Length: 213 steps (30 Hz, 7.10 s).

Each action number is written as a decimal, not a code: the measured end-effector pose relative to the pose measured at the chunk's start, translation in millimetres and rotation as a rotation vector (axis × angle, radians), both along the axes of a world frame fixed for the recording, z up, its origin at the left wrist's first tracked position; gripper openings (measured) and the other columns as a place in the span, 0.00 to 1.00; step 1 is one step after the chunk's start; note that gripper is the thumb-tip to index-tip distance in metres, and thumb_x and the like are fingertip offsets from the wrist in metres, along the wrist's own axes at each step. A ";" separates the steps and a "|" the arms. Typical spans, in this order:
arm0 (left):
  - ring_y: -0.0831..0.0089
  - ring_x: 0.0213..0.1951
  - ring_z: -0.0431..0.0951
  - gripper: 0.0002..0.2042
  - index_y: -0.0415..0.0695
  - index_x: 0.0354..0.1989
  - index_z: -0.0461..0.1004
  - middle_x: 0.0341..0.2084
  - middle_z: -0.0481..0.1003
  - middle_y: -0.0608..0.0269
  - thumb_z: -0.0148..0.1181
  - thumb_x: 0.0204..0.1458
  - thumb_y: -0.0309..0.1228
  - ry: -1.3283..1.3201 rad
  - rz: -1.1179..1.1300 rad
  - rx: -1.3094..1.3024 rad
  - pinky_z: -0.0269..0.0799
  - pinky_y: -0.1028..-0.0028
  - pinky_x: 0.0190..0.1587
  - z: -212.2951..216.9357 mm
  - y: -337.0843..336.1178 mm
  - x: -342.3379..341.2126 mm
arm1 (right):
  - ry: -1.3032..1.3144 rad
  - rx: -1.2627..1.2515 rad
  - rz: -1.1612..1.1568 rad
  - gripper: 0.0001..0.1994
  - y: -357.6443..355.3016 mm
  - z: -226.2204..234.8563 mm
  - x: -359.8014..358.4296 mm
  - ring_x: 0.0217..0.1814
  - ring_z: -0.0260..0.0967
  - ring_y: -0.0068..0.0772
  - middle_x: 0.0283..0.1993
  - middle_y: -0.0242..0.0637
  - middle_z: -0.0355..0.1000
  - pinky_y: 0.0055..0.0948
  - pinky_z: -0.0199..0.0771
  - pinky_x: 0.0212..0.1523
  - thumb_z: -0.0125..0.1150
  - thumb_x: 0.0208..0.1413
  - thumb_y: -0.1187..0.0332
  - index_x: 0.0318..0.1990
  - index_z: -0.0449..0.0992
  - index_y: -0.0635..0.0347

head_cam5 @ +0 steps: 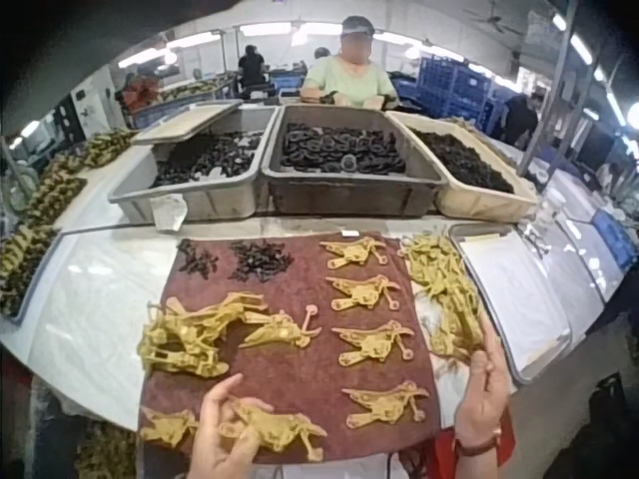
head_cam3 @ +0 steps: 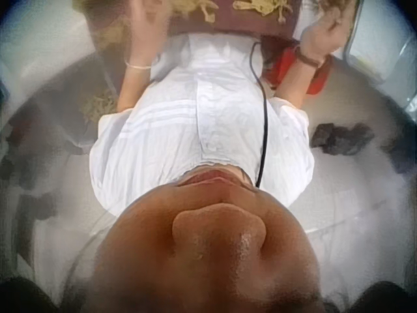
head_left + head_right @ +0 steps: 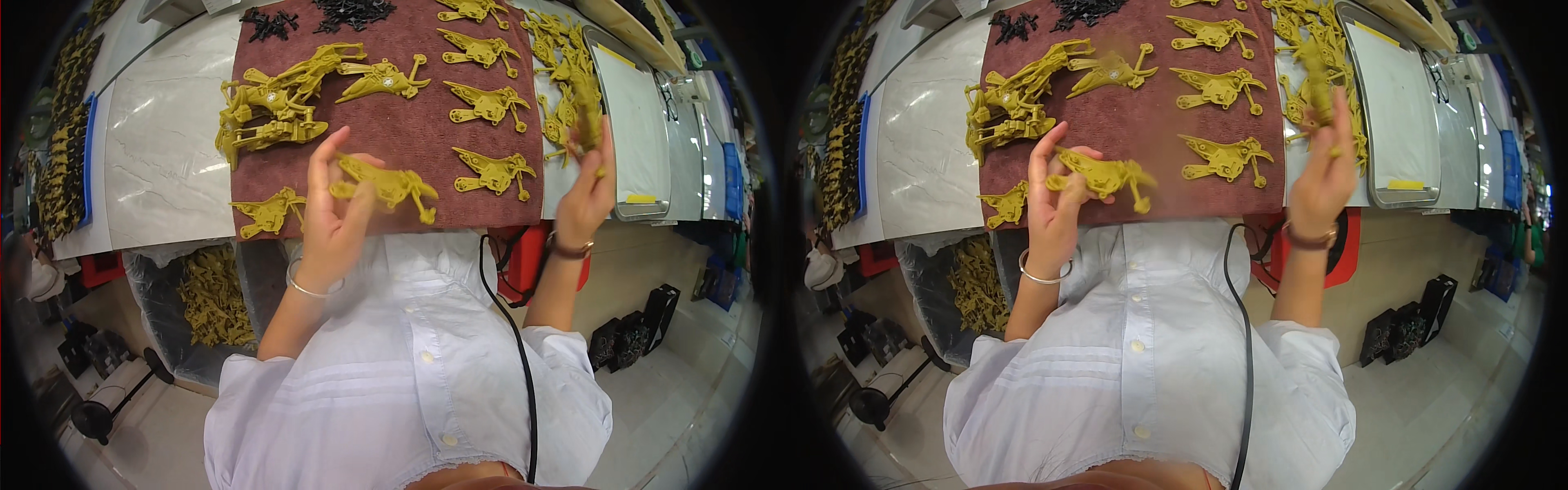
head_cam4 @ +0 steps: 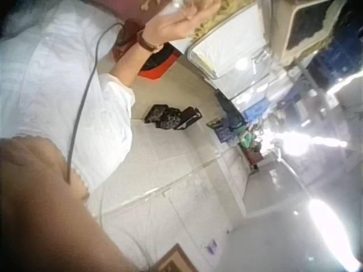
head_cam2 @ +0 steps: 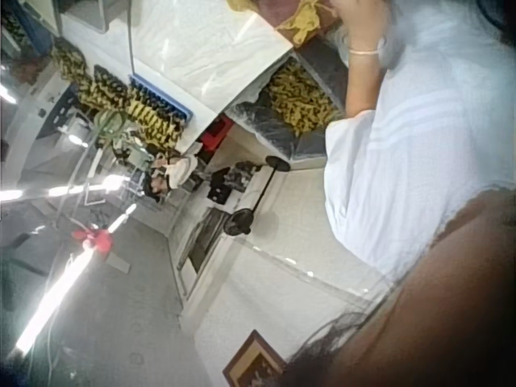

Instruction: The person is manually assembling small yellow and black toy motorcycle parts at a factory workbench.

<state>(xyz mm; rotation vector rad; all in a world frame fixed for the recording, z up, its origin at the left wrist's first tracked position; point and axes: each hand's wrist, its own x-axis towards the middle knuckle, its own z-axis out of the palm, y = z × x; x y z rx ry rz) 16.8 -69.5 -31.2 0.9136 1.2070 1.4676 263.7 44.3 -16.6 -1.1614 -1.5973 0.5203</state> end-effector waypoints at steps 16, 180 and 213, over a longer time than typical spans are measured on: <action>0.60 0.54 0.67 0.30 0.43 0.50 0.72 0.49 0.71 0.60 0.70 0.32 0.29 1.203 -0.218 0.003 0.56 0.62 0.59 50.2 -35.1 -89.1 | -0.464 0.057 0.332 0.21 19.1 11.6 -34.8 0.58 0.63 0.47 0.56 0.45 0.67 0.43 0.57 0.58 0.62 0.48 0.67 0.52 0.73 0.57; 0.82 0.34 0.77 0.07 0.35 0.40 0.73 0.34 0.77 0.63 0.56 0.53 0.21 0.109 -0.018 -0.013 0.72 0.82 0.36 2.9 58.1 -47.7 | -0.546 -0.188 0.848 0.12 143.3 -5.2 -156.0 0.42 0.71 0.28 0.40 0.38 0.75 0.26 0.71 0.42 0.56 0.57 0.67 0.46 0.73 0.60; 0.62 0.51 0.67 0.22 0.47 0.49 0.73 0.42 0.72 0.62 0.65 0.41 0.33 1.265 -0.250 0.019 0.51 0.64 0.59 17.5 9.5 -127.9 | -0.742 0.007 1.000 0.19 63.7 2.1 -133.2 0.46 0.68 0.41 0.41 0.39 0.72 0.35 0.69 0.48 0.68 0.41 0.69 0.44 0.75 0.61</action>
